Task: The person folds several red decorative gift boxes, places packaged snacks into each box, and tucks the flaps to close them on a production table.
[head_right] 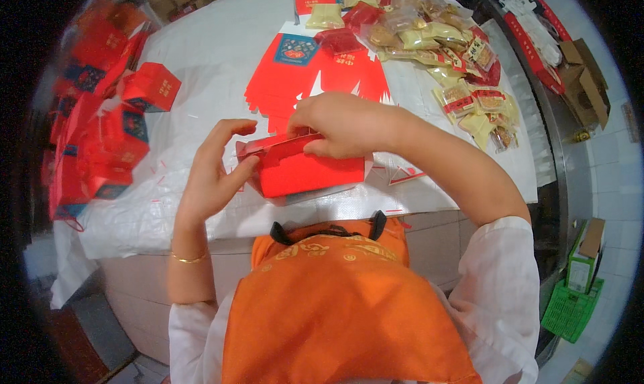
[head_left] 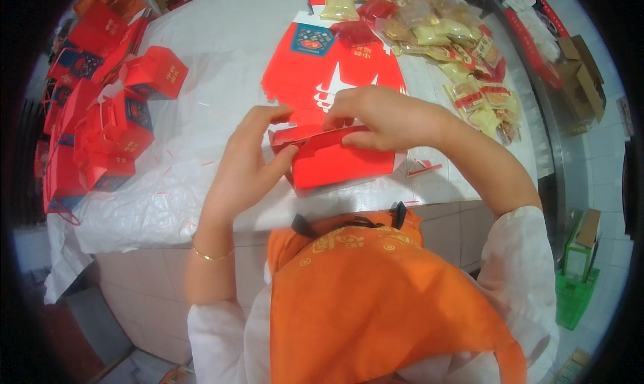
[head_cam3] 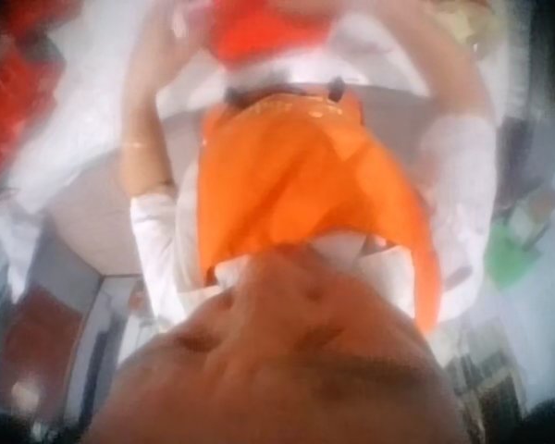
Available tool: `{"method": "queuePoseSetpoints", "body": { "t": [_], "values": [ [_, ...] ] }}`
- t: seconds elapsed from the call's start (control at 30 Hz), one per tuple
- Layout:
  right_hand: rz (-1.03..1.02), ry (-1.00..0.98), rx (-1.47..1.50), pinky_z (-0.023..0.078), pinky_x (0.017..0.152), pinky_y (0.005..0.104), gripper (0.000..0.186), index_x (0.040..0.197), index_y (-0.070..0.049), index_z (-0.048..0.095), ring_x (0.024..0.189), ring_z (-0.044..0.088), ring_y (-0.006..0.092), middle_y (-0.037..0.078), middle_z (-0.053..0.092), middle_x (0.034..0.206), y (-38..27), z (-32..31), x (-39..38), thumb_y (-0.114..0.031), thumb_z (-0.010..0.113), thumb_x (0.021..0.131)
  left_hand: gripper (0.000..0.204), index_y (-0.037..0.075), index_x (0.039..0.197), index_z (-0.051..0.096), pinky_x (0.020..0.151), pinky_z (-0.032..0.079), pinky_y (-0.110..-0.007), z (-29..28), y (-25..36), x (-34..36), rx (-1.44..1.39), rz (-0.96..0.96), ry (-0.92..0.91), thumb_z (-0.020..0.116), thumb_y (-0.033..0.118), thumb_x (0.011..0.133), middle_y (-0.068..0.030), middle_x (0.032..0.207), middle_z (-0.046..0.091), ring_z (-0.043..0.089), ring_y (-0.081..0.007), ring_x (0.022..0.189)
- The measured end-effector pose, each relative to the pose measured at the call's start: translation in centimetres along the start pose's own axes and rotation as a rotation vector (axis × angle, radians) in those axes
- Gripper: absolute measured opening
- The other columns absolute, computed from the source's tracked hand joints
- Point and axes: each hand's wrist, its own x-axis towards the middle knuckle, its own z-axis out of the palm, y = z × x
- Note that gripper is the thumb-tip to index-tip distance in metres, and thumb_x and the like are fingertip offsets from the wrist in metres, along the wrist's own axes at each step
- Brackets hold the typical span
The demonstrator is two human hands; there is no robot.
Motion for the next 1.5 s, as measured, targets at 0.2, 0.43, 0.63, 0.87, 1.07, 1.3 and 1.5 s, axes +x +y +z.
{"method": "queuePoseSetpoints", "body": {
  "t": [0.2,0.43,0.63,0.87,1.07,1.3,1.5],
  "values": [
    [-0.001,0.036,-0.111,0.052,0.082,0.0452,0.023,0.105,-0.002,0.064,0.095,0.064,0.0368,0.016,0.064,0.098,-2.4,1.7,1.3,-0.009,0.071,0.084,0.038,-0.002,0.13,0.055,0.094,0.053,-0.038,5.3,-0.8,-3.3,-0.23,-0.21,0.379,0.057,-0.001,0.092,-0.0175,0.127,0.055,0.058,-0.029,0.117],
    [0.007,-0.094,-0.118,0.052,0.081,0.046,0.029,0.109,-0.002,0.064,0.095,0.065,0.0373,0.017,0.065,0.098,-4.0,2.1,2.7,-0.008,0.072,0.082,0.025,0.001,0.118,0.058,0.091,0.051,-0.03,7.2,-0.8,-4.0,-0.237,-0.115,0.555,0.052,-0.004,0.094,-0.0149,0.128,0.057,0.059,-0.0194,0.116],
    [-0.036,-0.179,-0.115,0.053,0.081,0.045,0.031,0.111,-0.001,0.066,0.094,0.066,0.038,0.018,0.069,0.097,-3.3,0.9,3.2,-0.008,0.074,0.081,0.017,0.0,0.1,0.057,0.089,0.051,-0.038,5.4,-1.0,-3.9,-0.088,-0.038,0.393,0.06,-0.005,0.084,-0.0195,0.122,0.058,0.061,-0.0313,0.114],
    [0.066,-0.263,-0.018,0.051,0.076,0.0419,0.028,0.104,-0.001,0.066,0.086,0.066,0.0353,0.017,0.069,0.089,-3.2,-0.4,3.0,-0.013,0.078,0.082,0.013,0.0,0.086,0.06,0.094,0.05,-0.044,3.7,-1.3,-4.2,0.261,0.063,0.35,0.069,0.003,0.077,-0.0248,0.129,0.058,0.06,-0.0378,0.117],
    [0.075,-0.161,0.1,0.049,0.068,0.0399,0.035,0.094,-0.002,0.06,0.074,0.062,0.0309,0.014,0.063,0.078,-3.5,0.4,2.0,-0.033,0.074,0.09,0.014,0.0,0.086,0.063,0.098,0.05,-0.046,5.0,-1.0,-5.0,0.177,0.055,0.528,0.07,-0.002,0.074,-0.0262,0.139,0.056,0.058,-0.0408,0.123],
    [0.156,-0.122,0.183,0.046,0.064,0.031,0.028,0.1,-0.003,0.06,0.069,0.054,0.0178,0.007,0.057,0.076,-3.5,1.1,1.0,-0.028,0.068,0.093,0.014,-0.001,0.089,0.066,0.09,0.055,-0.037,7.2,-0.9,-5.1,0.121,0.082,0.697,0.071,-0.008,0.078,-0.029,0.144,0.051,0.057,-0.0389,0.128],
    [0.095,-0.095,0.173,0.051,0.077,0.0412,0.036,0.106,-0.003,0.062,0.086,0.066,0.0337,0.017,0.068,0.091,-2.7,1.4,1.3,-0.038,0.057,0.102,0.014,-0.001,0.088,0.065,0.091,0.054,-0.039,7.6,0.4,-5.3,-0.057,0.025,0.611,0.07,-0.01,0.078,-0.0217,0.136,0.058,0.058,-0.0377,0.127]
  ]
}}
